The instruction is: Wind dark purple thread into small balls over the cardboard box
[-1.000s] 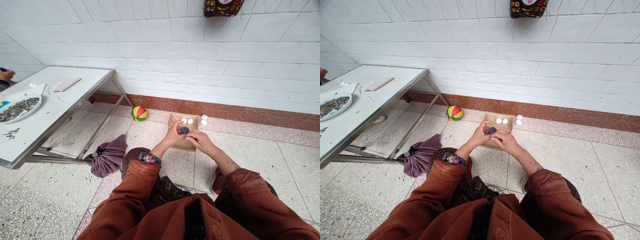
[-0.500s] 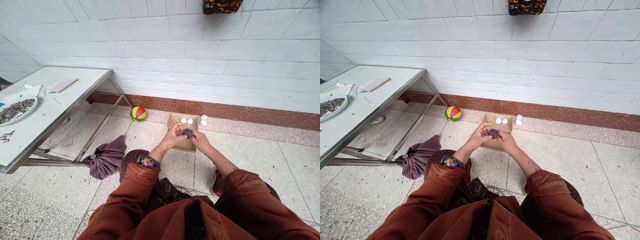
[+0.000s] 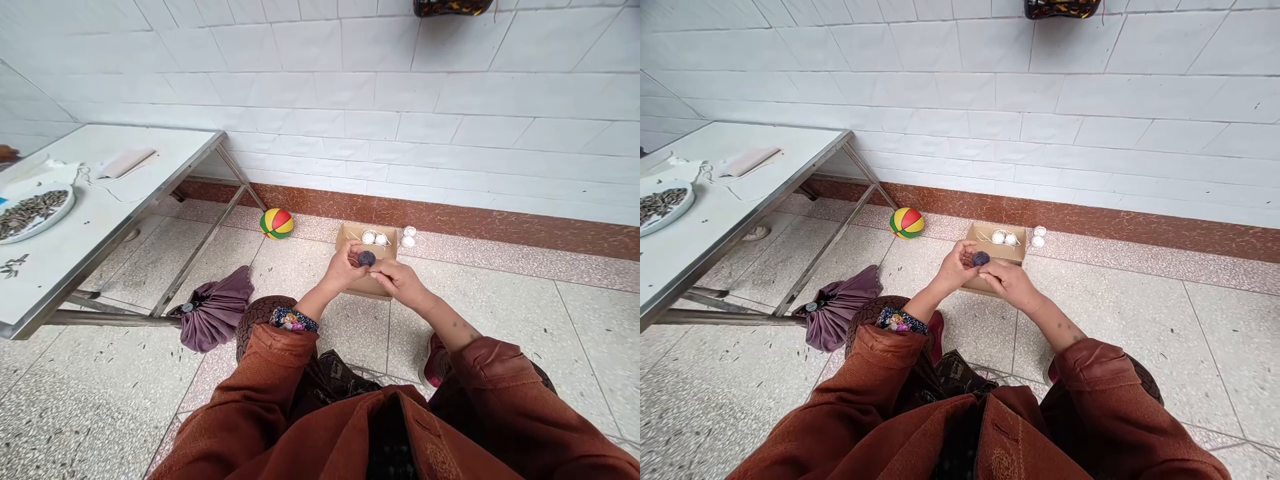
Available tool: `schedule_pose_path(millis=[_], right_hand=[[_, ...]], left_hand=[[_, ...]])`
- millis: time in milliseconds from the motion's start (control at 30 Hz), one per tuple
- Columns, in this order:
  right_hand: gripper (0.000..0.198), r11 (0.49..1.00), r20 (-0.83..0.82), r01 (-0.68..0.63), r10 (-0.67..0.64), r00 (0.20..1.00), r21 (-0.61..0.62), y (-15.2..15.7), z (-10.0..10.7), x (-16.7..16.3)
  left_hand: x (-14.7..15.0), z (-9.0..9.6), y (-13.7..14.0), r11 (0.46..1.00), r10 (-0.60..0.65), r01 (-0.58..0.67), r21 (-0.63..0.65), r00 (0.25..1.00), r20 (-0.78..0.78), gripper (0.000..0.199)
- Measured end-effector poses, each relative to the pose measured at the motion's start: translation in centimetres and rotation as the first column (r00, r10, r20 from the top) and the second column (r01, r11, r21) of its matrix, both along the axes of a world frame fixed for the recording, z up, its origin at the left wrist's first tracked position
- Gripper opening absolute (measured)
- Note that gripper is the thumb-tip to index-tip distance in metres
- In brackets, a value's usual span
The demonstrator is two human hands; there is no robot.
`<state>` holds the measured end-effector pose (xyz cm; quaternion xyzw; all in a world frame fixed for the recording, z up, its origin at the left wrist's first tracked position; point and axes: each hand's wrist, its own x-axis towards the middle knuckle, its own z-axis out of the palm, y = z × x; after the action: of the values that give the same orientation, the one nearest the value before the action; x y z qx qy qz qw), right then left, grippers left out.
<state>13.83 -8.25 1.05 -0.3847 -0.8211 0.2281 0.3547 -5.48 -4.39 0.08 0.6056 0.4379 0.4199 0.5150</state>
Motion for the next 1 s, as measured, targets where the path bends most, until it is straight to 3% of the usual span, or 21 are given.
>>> schedule_pose_path(millis=[167, 300, 467, 633, 700, 833, 1000], right_hand=[[0.02, 0.985, -0.073, 0.173, -0.173, 0.982, -0.001, 1.3, -0.2, 0.9], [0.02, 0.956, -0.089, 0.266, -0.278, 0.957, -0.119, 1.9, -1.6, 1.1], [0.017, 0.942, -0.026, 0.22, -0.234, 0.972, -0.254, 1.2, -2.6, 0.7], [0.022, 0.972, -0.013, 0.063, -0.068, 0.998, -0.228, -0.2, -2.2, 0.1], [0.022, 0.978, -0.015, 0.001, -0.004, 1.0, -0.21, -0.5, -1.7, 0.0], [0.016, 0.989, -0.064, -0.01, 0.0, 0.998, -0.146, -0.5, -0.6, 0.5], [0.015, 0.982, -0.158, 0.162, -0.176, 0.972, -0.093, 0.6, -0.1, 1.3]], left_hand=[[0.1, 0.4, -1.0, 0.974, -0.227, 0.227, 0.005, 0.974, -0.016, 0.064], [0.0, 1.1, -1.2, 0.933, -0.345, 0.356, -0.06, 0.928, 0.144, 0.064], [0.0, 1.2, -0.7, 0.955, -0.245, 0.28, -0.095, 0.929, 0.278, 0.065], [0.2, 0.7, -0.2, 0.995, -0.004, 0.015, -0.1, 0.994, 0.112, 0.062], [0.3, 0.6, -0.1, 0.996, 0.025, -0.019, -0.092, 0.998, 0.065, 0.062], [0.3, 0.7, -0.2, 0.997, -0.024, 0.026, -0.073, 0.999, 0.029, 0.064], [0.2, 1.0, -0.9, 0.973, -0.194, 0.201, -0.11, 0.978, 0.072, 0.066]])
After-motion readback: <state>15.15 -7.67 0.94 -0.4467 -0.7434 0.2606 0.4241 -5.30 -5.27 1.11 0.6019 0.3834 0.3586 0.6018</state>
